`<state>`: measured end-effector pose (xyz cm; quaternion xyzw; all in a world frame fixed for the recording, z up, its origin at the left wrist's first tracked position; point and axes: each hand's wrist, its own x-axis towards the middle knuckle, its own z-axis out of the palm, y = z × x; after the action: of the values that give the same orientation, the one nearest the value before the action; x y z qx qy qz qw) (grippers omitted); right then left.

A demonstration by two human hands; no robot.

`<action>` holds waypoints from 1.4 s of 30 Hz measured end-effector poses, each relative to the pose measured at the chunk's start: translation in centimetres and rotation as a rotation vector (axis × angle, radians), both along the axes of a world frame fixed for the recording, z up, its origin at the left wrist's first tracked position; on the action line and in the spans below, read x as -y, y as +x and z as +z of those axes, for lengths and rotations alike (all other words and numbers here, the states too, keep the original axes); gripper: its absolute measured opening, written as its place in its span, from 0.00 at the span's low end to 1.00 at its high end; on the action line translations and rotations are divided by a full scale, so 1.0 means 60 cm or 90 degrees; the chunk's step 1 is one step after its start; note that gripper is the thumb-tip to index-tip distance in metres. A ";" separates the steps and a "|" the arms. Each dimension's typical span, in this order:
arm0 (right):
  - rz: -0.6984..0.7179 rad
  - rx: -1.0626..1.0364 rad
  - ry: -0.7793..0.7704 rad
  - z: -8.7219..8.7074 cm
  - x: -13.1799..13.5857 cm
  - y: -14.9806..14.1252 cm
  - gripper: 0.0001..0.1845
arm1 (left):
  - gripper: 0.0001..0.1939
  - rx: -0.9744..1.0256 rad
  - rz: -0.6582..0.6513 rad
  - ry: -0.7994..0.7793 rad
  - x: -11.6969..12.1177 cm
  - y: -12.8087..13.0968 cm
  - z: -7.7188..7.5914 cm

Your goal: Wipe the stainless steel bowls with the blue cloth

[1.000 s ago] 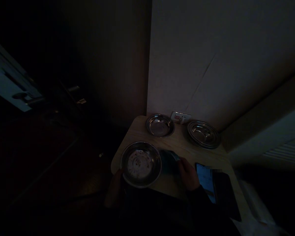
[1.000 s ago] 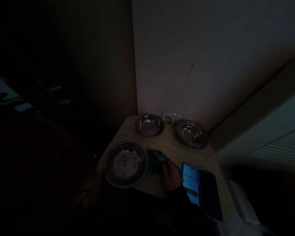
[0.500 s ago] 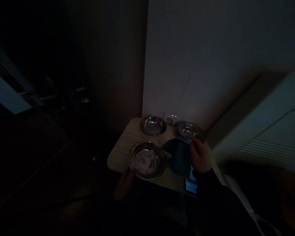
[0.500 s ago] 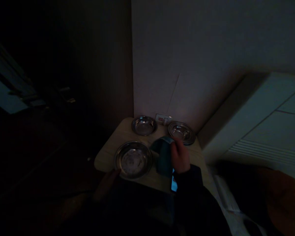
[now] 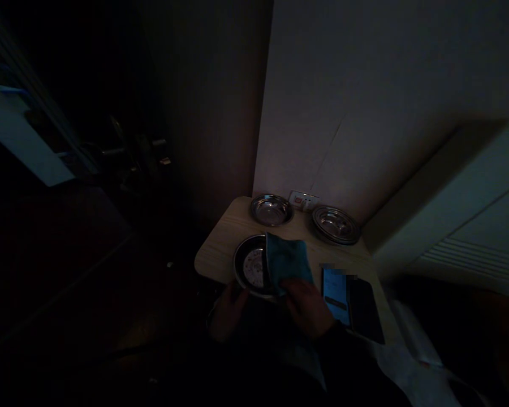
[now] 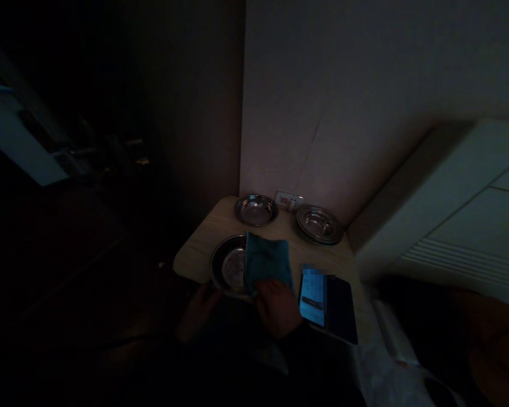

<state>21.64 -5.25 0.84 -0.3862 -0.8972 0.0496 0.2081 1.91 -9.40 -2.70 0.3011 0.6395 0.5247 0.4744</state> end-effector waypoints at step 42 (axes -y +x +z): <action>-0.028 -0.079 -0.050 0.091 -0.085 0.102 0.19 | 0.14 -0.022 -0.231 0.146 -0.092 0.134 0.105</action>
<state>27.74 -0.13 6.28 -0.4101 -0.8712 0.1036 0.2491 9.95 -3.87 3.62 0.4723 0.5192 0.4949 0.5122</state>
